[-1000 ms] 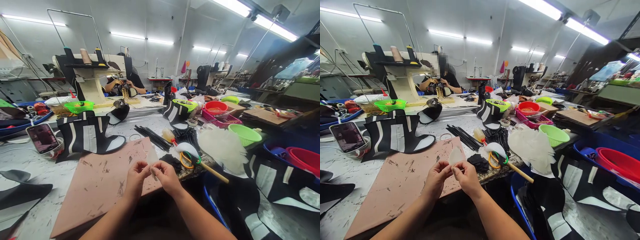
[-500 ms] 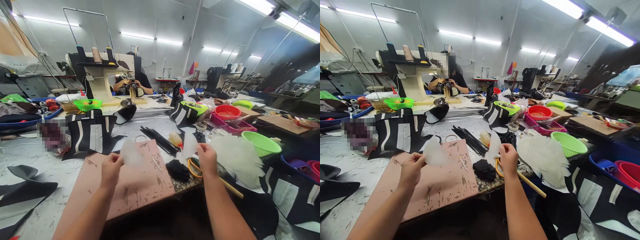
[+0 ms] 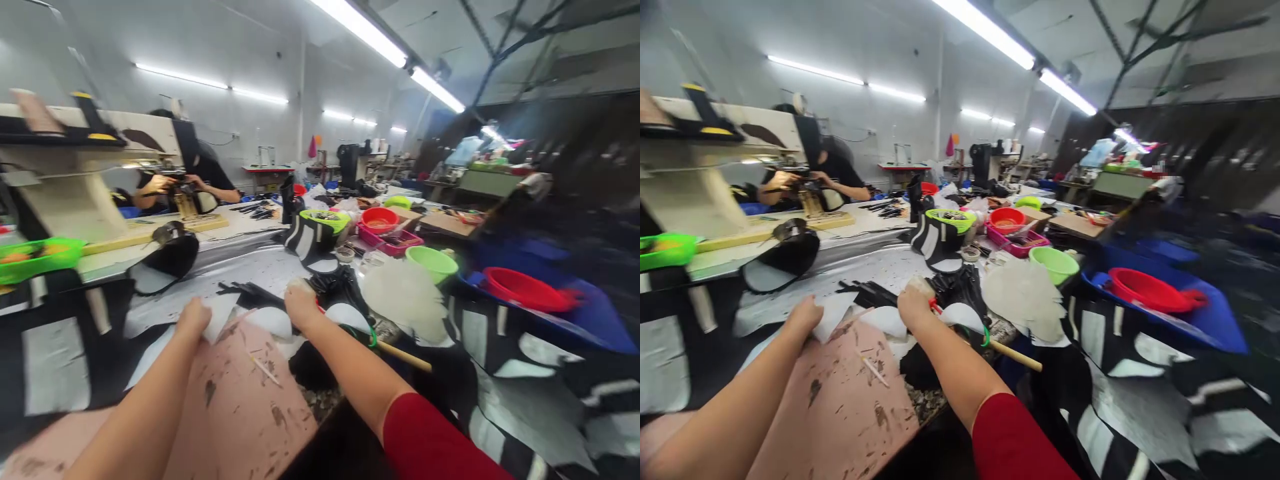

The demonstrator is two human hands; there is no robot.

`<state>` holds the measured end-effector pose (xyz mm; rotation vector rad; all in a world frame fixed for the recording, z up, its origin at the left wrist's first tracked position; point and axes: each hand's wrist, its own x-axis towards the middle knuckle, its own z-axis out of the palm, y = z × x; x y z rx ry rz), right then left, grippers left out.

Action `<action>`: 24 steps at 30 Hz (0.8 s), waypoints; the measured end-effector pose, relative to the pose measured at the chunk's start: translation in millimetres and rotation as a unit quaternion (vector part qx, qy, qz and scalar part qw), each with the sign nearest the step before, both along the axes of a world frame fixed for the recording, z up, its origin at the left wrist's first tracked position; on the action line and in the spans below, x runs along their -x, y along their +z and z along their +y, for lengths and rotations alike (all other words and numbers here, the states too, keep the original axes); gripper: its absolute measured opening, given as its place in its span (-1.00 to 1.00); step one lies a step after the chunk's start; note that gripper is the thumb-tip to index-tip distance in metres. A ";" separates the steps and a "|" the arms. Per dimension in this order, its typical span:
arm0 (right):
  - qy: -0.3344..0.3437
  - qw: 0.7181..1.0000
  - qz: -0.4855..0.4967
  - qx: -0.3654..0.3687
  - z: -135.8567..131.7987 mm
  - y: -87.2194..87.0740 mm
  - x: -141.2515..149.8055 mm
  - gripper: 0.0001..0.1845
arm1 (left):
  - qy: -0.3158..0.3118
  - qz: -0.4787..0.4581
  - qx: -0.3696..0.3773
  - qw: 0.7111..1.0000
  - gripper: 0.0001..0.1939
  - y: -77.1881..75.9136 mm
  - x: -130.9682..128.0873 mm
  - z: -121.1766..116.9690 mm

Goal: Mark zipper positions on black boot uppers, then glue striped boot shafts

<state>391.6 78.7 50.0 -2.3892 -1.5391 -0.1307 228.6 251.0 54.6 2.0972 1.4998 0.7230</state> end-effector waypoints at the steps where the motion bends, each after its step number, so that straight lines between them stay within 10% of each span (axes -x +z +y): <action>1: -0.014 1.000 -0.015 -0.006 -13.5 1.4 -7.6 -0.74 | -0.016 0.009 -0.023 1.000 -0.50 1.4 -6.3 -1.0; 7: -0.248 0.967 -0.034 -0.044 -147.3 -17.5 -94.1 -0.72 | -0.165 0.091 -0.216 0.958 -0.46 15.2 -76.0 -42.1; 10: -0.254 0.966 -0.034 -0.024 -192.0 -33.2 -131.1 -0.77 | -0.347 0.165 -0.231 0.894 -0.54 16.5 -122.1 -87.6; 15: -0.164 0.986 -0.038 -0.007 -191.3 -44.0 -153.0 -0.79 | -0.614 0.244 -0.184 0.727 -0.28 -3.8 -174.0 -155.4; 18: -0.140 0.989 -0.035 -0.016 -180.9 -41.6 -160.2 -0.79 | -0.618 0.263 -0.171 0.721 -0.13 -10.4 -189.4 -168.8; 24: -0.105 0.991 0.054 -0.066 -172.1 -37.5 -149.0 -0.84 | -0.594 0.257 -0.132 0.751 -0.48 1.3 -204.1 -151.5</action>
